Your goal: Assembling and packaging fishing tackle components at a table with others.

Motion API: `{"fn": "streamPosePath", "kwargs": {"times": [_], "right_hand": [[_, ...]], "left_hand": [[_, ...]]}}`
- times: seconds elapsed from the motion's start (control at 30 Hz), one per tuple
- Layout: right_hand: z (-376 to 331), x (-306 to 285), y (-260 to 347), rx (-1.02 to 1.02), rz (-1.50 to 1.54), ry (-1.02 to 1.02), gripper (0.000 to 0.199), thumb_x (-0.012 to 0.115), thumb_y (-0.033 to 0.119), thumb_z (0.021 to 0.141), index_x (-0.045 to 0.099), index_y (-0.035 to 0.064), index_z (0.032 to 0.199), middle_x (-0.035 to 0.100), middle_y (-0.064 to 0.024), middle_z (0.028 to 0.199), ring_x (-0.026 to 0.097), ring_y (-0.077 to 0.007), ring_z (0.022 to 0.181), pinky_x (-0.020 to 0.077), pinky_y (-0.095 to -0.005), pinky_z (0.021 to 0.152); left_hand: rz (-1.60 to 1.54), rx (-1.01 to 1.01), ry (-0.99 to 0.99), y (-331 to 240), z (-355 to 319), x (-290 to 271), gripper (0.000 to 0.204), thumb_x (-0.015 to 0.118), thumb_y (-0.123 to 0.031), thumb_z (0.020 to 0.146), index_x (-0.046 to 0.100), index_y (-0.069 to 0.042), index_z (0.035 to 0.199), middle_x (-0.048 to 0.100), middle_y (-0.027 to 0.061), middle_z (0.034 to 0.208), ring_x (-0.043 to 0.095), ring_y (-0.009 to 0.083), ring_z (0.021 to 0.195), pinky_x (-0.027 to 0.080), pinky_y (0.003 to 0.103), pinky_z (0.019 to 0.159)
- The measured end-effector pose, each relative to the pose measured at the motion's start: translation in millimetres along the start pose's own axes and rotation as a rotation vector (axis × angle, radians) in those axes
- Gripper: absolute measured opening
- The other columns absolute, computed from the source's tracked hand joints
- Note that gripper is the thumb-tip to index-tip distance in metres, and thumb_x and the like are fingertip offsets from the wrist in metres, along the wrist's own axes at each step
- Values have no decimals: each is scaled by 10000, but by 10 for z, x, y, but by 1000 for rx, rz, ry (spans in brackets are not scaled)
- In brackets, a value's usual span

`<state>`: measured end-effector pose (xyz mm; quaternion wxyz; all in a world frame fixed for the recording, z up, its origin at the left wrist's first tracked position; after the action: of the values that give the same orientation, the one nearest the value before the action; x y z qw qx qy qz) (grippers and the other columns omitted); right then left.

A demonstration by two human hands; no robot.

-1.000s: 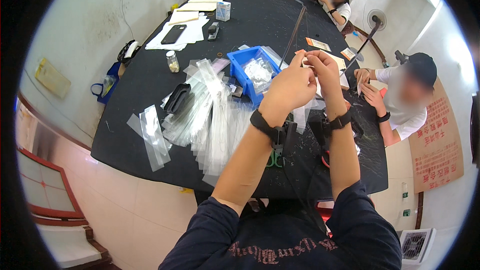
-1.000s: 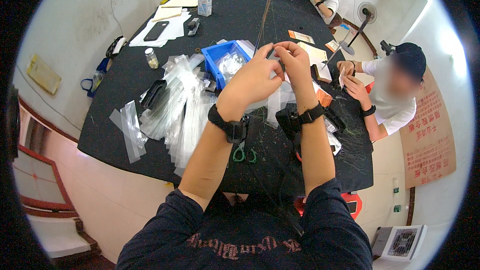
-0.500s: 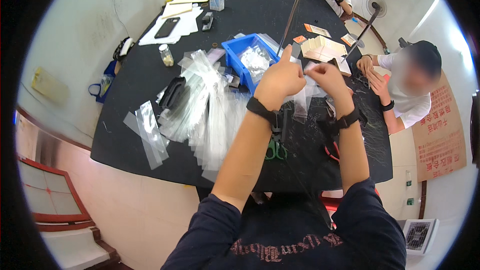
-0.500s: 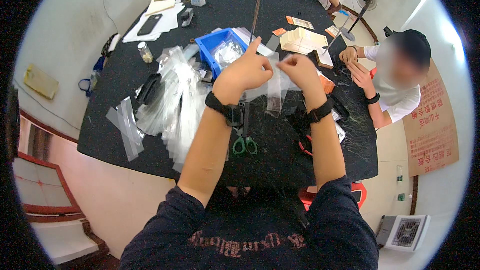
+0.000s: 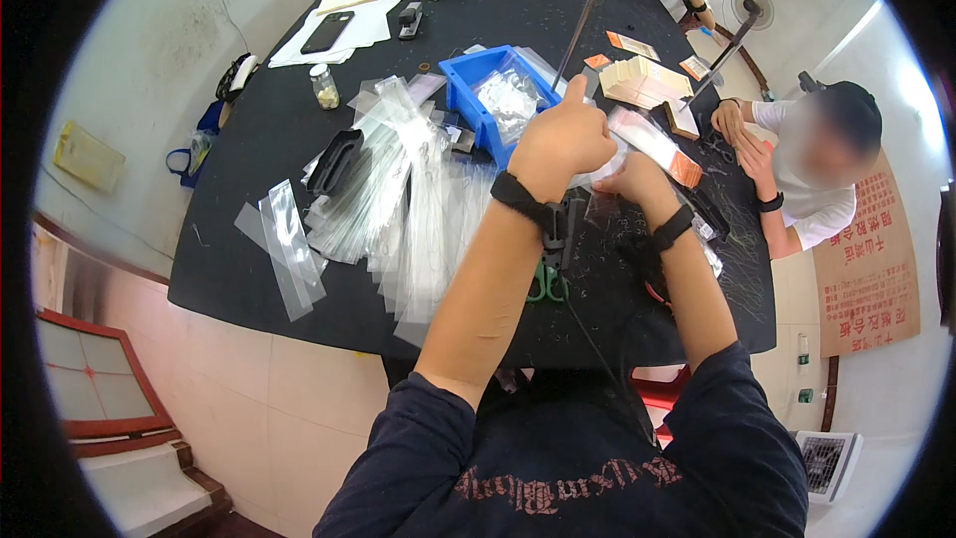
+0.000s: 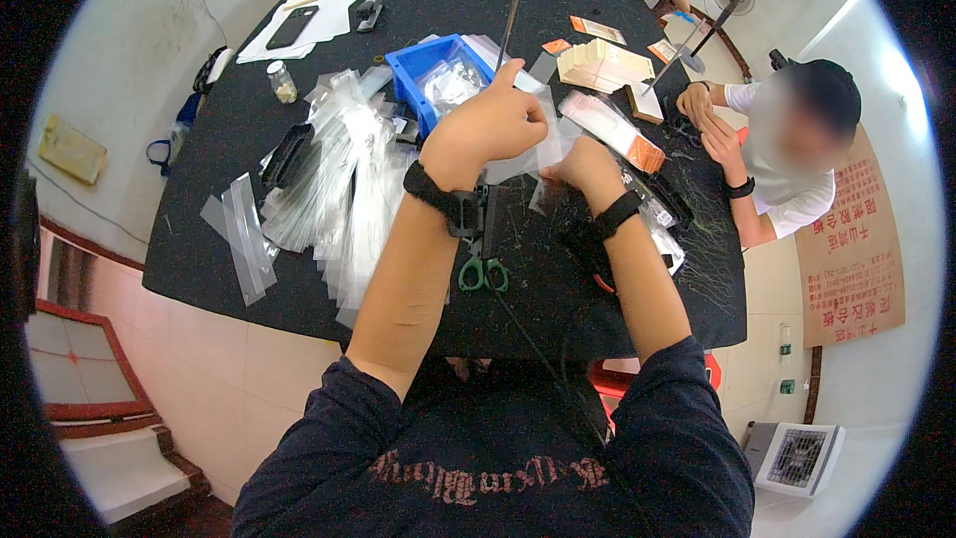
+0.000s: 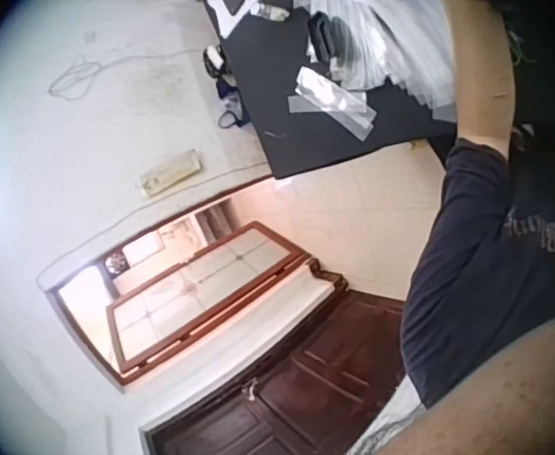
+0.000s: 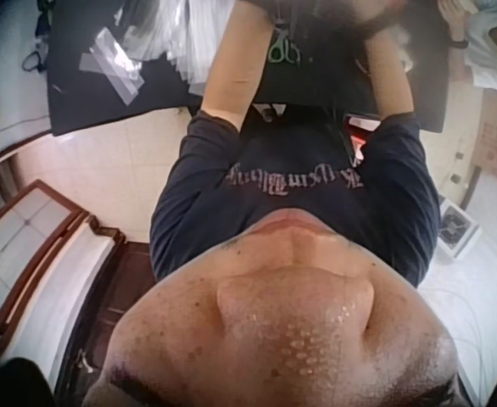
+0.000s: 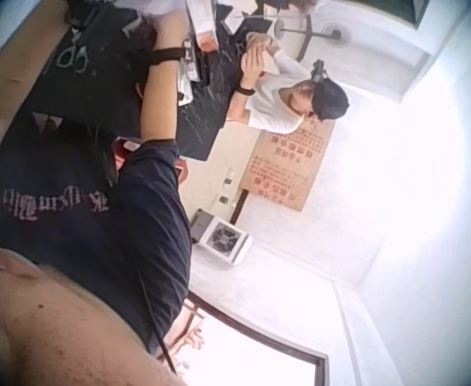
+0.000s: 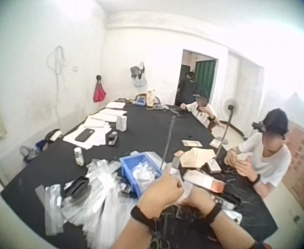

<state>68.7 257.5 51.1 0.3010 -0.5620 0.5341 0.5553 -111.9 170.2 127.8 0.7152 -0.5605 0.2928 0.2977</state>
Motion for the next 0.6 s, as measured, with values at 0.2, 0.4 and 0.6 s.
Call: {"fn": "streamPosePath", "kwargs": {"times": [0.2,0.4,0.6], "right_hand": [[12,-37,19,38,65,5,557,824,451,617,689,-27,869,676,-226,858,668,-341,786,513,-393,704],[93,59,134,-38,-97,-167,538,840,438,587,686,-38,784,668,-195,758,654,-293,702,499,-377,665],[323,192,-69,-226,73,-115,566,860,423,578,678,-52,823,680,-206,839,664,-319,767,506,-385,698]], "left_hand": [[-1,-7,15,6,-19,-18,210,601,-268,749,720,-126,846,222,258,1493,609,383,1049,481,373,888],[-9,-34,53,24,-17,-2,204,604,-249,745,721,-127,859,213,253,1498,608,375,1058,477,371,897],[1,-22,38,45,0,43,199,605,-241,746,720,-122,855,227,251,1490,595,387,1077,472,375,916]]}}
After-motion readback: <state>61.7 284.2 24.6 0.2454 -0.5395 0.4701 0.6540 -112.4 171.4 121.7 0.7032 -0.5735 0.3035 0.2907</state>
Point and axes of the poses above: each hand's wrist, its own z-axis towards the middle knuckle, its own x-axis out of the palm, y = z × x, the point moved 1 cm from there along z, towards the middle knuckle
